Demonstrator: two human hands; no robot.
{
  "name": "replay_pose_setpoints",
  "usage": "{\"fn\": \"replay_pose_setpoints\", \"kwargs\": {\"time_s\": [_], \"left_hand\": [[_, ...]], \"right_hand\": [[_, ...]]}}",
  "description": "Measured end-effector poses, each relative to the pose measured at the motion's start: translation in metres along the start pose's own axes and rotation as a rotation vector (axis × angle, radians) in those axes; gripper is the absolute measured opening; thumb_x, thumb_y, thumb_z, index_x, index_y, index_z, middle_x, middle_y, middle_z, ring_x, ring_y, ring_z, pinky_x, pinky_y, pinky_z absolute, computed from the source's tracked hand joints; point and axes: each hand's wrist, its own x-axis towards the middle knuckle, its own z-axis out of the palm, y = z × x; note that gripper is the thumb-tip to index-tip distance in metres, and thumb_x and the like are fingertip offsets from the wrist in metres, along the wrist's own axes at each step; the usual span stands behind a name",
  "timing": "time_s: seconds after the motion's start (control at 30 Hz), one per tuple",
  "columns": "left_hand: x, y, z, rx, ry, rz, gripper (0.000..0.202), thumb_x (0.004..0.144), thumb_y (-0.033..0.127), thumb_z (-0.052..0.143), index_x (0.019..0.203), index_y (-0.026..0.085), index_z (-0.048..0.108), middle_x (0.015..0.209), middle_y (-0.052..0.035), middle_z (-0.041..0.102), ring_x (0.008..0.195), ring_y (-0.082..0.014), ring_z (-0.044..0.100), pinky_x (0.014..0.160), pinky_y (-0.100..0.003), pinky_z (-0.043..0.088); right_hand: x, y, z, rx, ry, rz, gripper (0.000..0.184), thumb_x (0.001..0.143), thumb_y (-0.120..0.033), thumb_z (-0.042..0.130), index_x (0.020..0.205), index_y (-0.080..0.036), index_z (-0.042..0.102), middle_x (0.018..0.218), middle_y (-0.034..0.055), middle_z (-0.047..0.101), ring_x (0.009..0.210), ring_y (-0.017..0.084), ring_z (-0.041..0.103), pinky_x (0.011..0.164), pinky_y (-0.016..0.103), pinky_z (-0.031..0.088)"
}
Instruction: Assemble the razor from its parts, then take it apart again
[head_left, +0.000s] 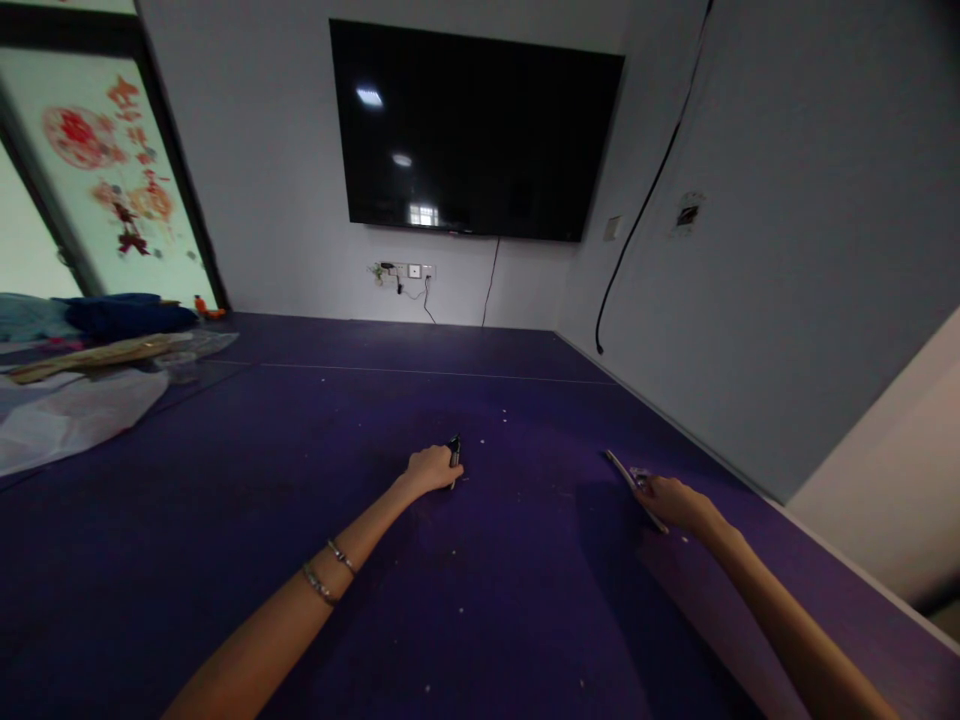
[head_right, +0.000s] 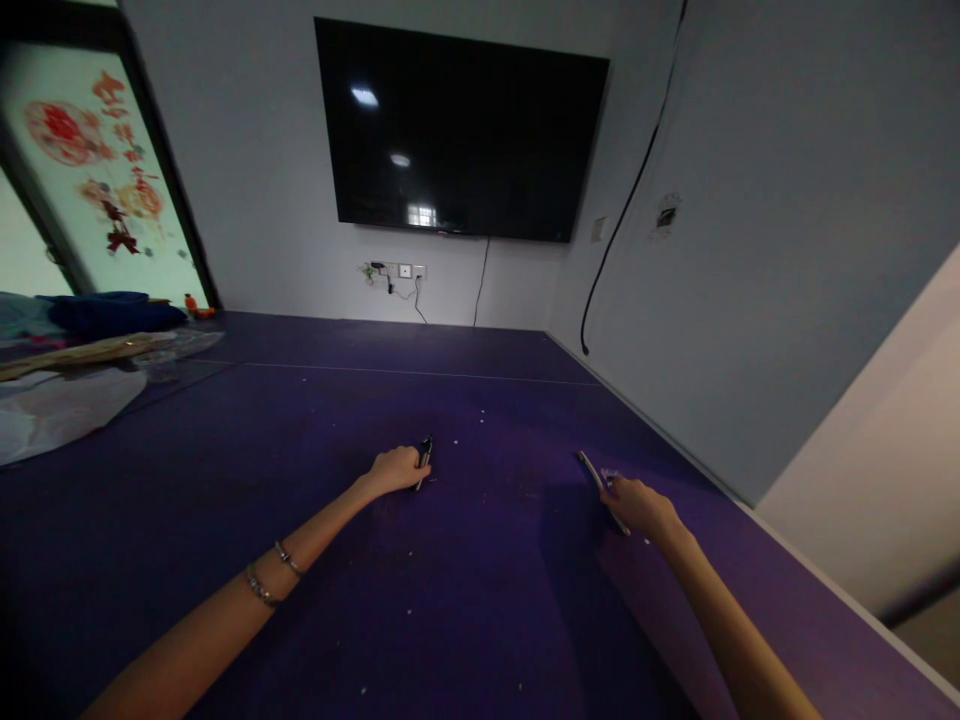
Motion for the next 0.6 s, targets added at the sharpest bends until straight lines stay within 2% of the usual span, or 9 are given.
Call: {"fn": "replay_pose_setpoints", "kwargs": {"time_s": [0.2, 0.3, 0.43, 0.6], "left_hand": [[-0.005, 0.003, 0.002, 0.003, 0.014, 0.002, 0.029, 0.077, 0.038, 0.046, 0.075, 0.017, 0.065, 0.086, -0.0117, 0.068, 0.082, -0.0266, 0.064, 0.069, -0.034, 0.047], [-0.005, 0.005, 0.002, 0.004, 0.021, 0.001, 0.028, 0.078, 0.036, 0.045, 0.076, 0.017, 0.065, 0.085, -0.0111, 0.068, 0.082, -0.0255, 0.064, 0.070, -0.034, 0.047], [-0.003, 0.007, 0.002, 0.007, 0.027, -0.010, 0.028, 0.078, 0.035, 0.045, 0.077, 0.017, 0.066, 0.085, -0.0113, 0.068, 0.082, -0.0249, 0.064, 0.070, -0.033, 0.047], [-0.002, 0.008, 0.003, 0.006, 0.038, -0.014, 0.027, 0.078, 0.034, 0.046, 0.076, 0.016, 0.066, 0.084, -0.0107, 0.068, 0.082, -0.0246, 0.064, 0.069, -0.031, 0.046]], "right_hand": [[0.012, 0.003, 0.010, 0.041, -0.003, -0.058, 0.028, 0.083, -0.034, 0.044, 0.078, -0.016, 0.065, 0.079, 0.0106, 0.068, 0.072, 0.022, 0.065, 0.057, 0.026, 0.038], [0.009, -0.008, 0.010, 0.061, 0.018, -0.079, 0.031, 0.085, -0.035, 0.042, 0.078, -0.015, 0.064, 0.082, 0.0116, 0.068, 0.075, 0.021, 0.065, 0.058, 0.024, 0.038], [-0.005, -0.049, 0.008, 0.091, 0.093, -0.064, 0.039, 0.087, -0.039, 0.036, 0.077, -0.015, 0.065, 0.082, 0.0133, 0.068, 0.078, 0.023, 0.065, 0.059, 0.025, 0.040], [-0.024, -0.130, 0.004, 0.143, 0.143, -0.157, 0.039, 0.086, -0.039, 0.036, 0.079, -0.017, 0.067, 0.083, 0.0119, 0.069, 0.079, 0.024, 0.066, 0.062, 0.027, 0.043]]}}
